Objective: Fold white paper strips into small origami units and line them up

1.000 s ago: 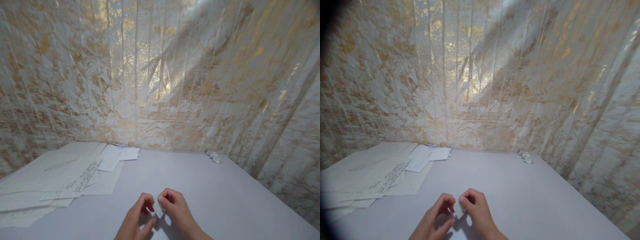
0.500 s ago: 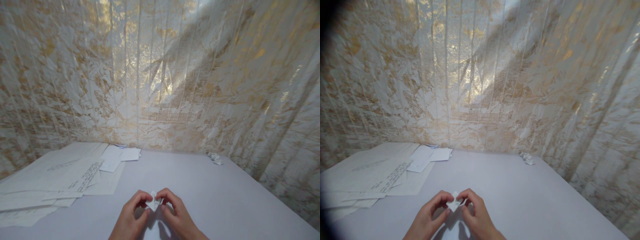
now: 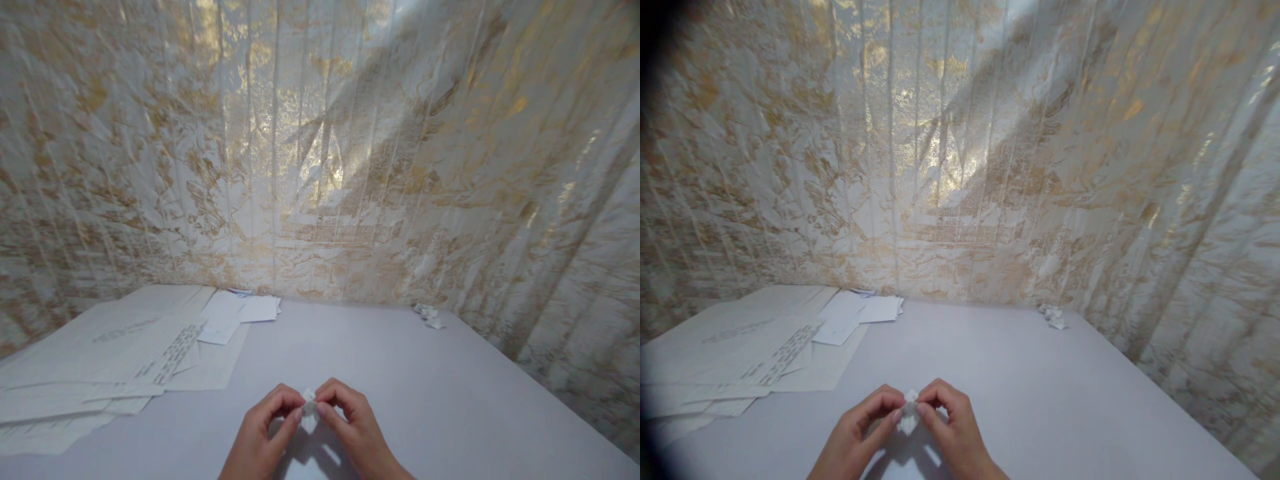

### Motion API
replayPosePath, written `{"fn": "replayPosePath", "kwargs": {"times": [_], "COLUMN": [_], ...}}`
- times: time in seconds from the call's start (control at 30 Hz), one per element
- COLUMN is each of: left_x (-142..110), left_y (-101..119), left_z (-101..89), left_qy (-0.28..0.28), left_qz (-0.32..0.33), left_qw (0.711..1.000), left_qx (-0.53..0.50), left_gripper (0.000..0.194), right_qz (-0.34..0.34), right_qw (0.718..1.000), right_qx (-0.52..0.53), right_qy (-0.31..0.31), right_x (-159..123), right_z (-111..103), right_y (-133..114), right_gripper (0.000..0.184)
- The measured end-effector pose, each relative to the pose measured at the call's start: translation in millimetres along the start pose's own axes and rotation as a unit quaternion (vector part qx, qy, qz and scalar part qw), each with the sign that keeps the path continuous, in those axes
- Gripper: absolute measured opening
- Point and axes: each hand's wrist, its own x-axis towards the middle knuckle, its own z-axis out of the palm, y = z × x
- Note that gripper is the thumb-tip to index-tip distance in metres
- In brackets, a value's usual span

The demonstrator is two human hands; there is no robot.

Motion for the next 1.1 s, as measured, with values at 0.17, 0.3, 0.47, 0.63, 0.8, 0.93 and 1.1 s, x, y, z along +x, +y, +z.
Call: {"fn": "replayPosePath", "kwargs": {"times": [0.17,0.3,0.47,0.63,0.8,0.93,1.1], "left_x": [-0.4,-0.6,0.1,-0.3,-1.3,0.3,3.5], "left_y": [-9.5,-15.5,-16.9,-9.3,-5.2,-8.3,-9.0], "left_z": [2.7,3.2,4.3,7.4,7.1,2.7,-1.0], "left_qy": [0.052,0.052,0.044,0.044,0.039,0.031,0.053], "left_qz": [-0.010,-0.019,-0.023,-0.024,-0.031,-0.028,-0.032], "left_qw": [0.997,0.996,0.996,0.996,0.997,0.998,0.997], "left_qx": [-0.057,-0.076,-0.078,-0.068,-0.060,-0.056,-0.052], "left_gripper": [0.023,0.022,0.021,0.017,0.021,0.022,0.023], "right_qz": [0.031,0.042,0.088,0.111,0.120,0.130,0.126], "right_qw": [0.995,0.992,0.983,0.989,0.991,0.985,0.984], "right_qx": [0.087,0.120,0.159,0.093,0.057,0.105,0.124], "right_qy": [0.030,0.012,-0.016,-0.020,-0.024,-0.049,-0.022], "right_x": [-2.6,-3.1,-2.5,-4.0,-2.6,1.2,0.3], "right_z": [7.7,10.0,11.8,16.4,14.3,10.2,11.8], "right_y": [4.5,2.7,1.6,3.9,0.0,-0.9,5.9], "right_gripper": [0.034,0.036,0.045,0.053,0.059,0.057,0.047]}}
